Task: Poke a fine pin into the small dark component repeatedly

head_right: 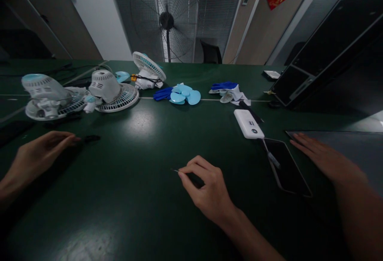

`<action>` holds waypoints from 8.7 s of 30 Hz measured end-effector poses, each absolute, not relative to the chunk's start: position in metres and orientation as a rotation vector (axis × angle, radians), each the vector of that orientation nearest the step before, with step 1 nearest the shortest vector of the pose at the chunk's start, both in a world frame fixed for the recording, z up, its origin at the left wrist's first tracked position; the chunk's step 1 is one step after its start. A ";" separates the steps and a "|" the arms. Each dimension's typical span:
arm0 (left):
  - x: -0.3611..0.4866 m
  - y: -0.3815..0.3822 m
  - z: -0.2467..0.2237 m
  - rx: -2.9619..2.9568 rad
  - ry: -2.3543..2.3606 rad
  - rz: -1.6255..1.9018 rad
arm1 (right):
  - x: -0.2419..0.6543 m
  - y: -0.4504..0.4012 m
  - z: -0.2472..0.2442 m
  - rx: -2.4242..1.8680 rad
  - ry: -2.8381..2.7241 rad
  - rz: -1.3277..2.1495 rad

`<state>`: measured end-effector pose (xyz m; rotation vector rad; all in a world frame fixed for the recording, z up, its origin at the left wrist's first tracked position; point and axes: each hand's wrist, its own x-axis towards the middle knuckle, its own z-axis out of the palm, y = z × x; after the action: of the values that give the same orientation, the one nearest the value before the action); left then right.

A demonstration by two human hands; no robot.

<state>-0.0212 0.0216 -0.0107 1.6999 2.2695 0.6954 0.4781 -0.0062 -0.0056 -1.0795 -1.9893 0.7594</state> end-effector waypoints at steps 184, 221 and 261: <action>-0.038 0.022 -0.002 1.783 2.169 0.464 | 0.477 -0.009 -0.012 -1.011 -2.118 0.807; -0.005 0.033 -0.008 1.763 2.010 0.641 | 0.477 -0.009 -0.013 -1.031 -2.128 0.835; 0.025 0.032 0.011 1.393 2.038 0.733 | 0.476 -0.009 -0.011 -1.047 -2.150 0.806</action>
<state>0.0251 0.0322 0.0105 1.3932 2.0379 0.7332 0.4761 -0.0092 -0.0109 -1.0472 -2.1503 0.8056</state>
